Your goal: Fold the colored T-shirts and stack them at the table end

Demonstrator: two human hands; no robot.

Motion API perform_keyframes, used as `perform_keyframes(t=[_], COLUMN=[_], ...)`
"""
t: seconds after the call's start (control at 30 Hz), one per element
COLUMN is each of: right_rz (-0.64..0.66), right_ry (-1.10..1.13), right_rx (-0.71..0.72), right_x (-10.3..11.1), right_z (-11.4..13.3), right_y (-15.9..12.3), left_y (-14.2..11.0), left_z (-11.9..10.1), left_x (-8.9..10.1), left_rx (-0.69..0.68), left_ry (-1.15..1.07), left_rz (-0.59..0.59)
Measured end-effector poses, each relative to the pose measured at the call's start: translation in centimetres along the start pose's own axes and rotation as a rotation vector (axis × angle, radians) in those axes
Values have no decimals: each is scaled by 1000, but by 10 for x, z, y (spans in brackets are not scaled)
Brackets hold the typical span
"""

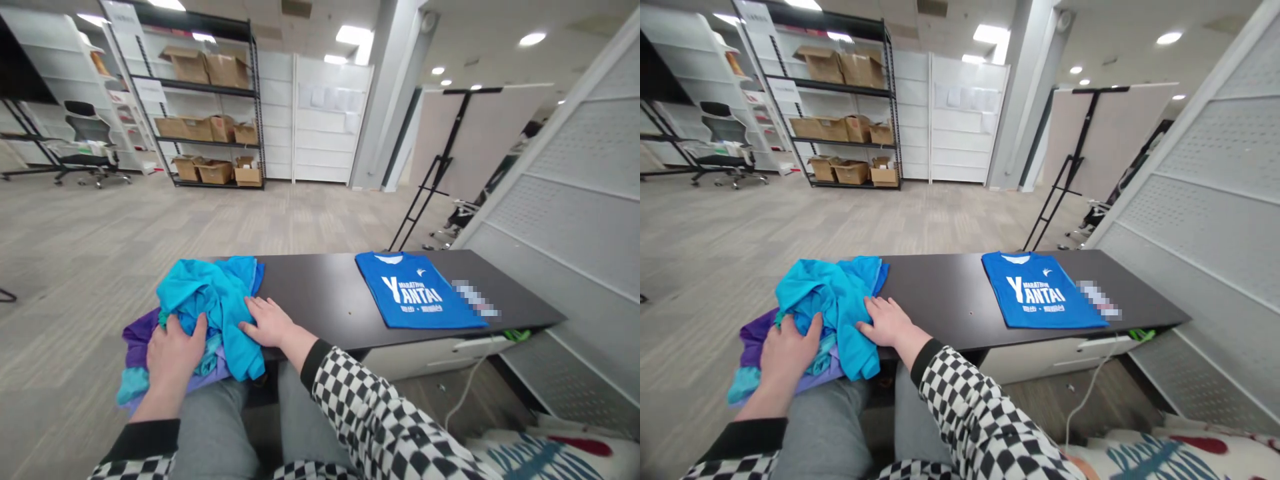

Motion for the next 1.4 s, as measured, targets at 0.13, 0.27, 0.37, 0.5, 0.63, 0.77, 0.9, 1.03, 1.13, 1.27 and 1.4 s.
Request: perform_keyframes(t=[0.13, 0.27, 0.37, 0.5, 0.63, 0.77, 0.9, 1.03, 1.13, 1.27, 1.4], right_rz=[1, 5, -67, -156, -158, -163, -175, -163, -155, -164, -179], right_ry=[-57, -125, -178, -233, -228, -211, -203, -190, -188, -186, -180], right_rx=[-76, -245, -297, -287, -290, -288, -296, -313, -321, -335, -324], right_x=[14, 36, 46, 48, 48, 50, 52, 55, 57, 60, 61], right_z=[-17, -61, -88, -91, -87, -87, -88, -85, -82, -80, -79], right_y=[-51, -109, -129, -134, -134, -133, -134, -134, -133, -133, -134], left_y=[2, -16, -24, -9, 34, 52, 40, 28, 29, 28, 31], left_z=[1, -7, -28, -65, -89, -99, -85, -73, -69, -79, -97], left_x=[1, 27, 51, 74, 46, 14, 9, 10, 11, 34, 59], left_rx=[2, -25, -171, -373, -381, -393, -358, -376, -335, -310, -359], left_ry=[-49, -126, -197, -314, -244, -177, -172, -212, -204, -289, -579], left_rz=[20, -110, -189, -168, 122, 231, 75, -30, -48, -136, -140])
Point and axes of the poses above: each hand's wrist, its own y-axis towards the middle knuckle, its own x-axis out of the back of the hand, z = x × y, the point moved 10 cm from there along y, towards the middle knuckle, and after that the axes turned 3 degrees about -y, right-handed, at the moved point
